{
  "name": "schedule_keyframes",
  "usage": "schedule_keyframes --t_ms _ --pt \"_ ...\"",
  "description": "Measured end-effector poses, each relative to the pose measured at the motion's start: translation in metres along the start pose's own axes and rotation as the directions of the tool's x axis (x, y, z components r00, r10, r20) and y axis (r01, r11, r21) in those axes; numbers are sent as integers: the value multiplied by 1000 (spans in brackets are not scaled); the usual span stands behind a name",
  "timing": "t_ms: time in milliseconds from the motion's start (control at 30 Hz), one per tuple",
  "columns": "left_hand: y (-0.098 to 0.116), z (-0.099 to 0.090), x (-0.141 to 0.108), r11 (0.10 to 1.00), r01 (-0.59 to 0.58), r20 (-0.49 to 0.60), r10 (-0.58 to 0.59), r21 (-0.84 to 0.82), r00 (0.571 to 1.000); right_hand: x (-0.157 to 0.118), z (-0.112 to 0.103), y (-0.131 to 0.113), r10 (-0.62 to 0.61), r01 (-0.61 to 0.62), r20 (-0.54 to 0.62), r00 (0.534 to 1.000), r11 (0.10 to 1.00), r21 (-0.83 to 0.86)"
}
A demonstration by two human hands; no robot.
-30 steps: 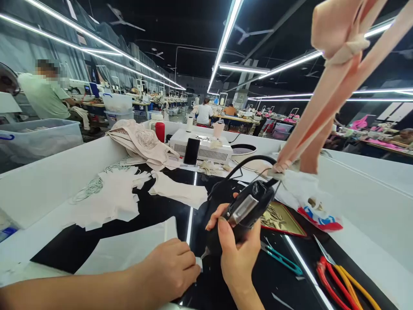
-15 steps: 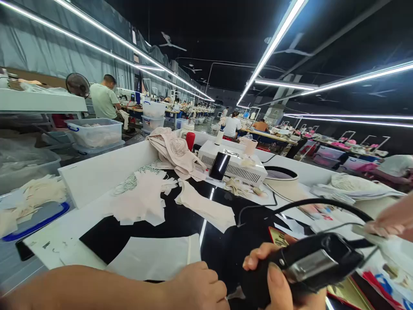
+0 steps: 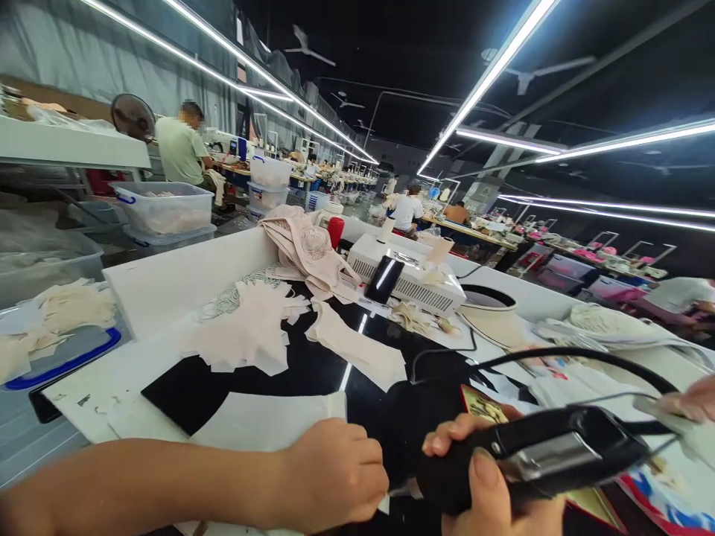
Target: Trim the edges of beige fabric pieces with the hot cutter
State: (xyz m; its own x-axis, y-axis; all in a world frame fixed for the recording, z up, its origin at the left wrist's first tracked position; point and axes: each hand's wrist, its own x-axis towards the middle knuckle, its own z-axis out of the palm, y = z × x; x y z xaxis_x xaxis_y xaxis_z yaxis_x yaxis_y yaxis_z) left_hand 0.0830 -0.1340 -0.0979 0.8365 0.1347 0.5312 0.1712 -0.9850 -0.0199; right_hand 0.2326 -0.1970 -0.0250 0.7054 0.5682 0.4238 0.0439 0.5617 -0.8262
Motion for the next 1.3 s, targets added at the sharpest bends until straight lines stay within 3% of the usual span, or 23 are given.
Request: schedule_keyframes --t_ms 167,300,633,1300 --pt "-1 -9 -4 982 142 48 -137 -121 989 -5 10 -4 -97 97 60 994 995 -3" --pt "-1 -12 -7 970 166 65 -157 -179 985 -4 5 2 -116 117 94 989 993 0" --pt "-3 -14 -7 992 28 -18 -31 -122 999 -6 4 2 -114 111 151 982 993 26" --pt "-11 -12 -6 973 -25 -1 25 -230 1000 -3 10 0 -127 123 127 984 992 41"
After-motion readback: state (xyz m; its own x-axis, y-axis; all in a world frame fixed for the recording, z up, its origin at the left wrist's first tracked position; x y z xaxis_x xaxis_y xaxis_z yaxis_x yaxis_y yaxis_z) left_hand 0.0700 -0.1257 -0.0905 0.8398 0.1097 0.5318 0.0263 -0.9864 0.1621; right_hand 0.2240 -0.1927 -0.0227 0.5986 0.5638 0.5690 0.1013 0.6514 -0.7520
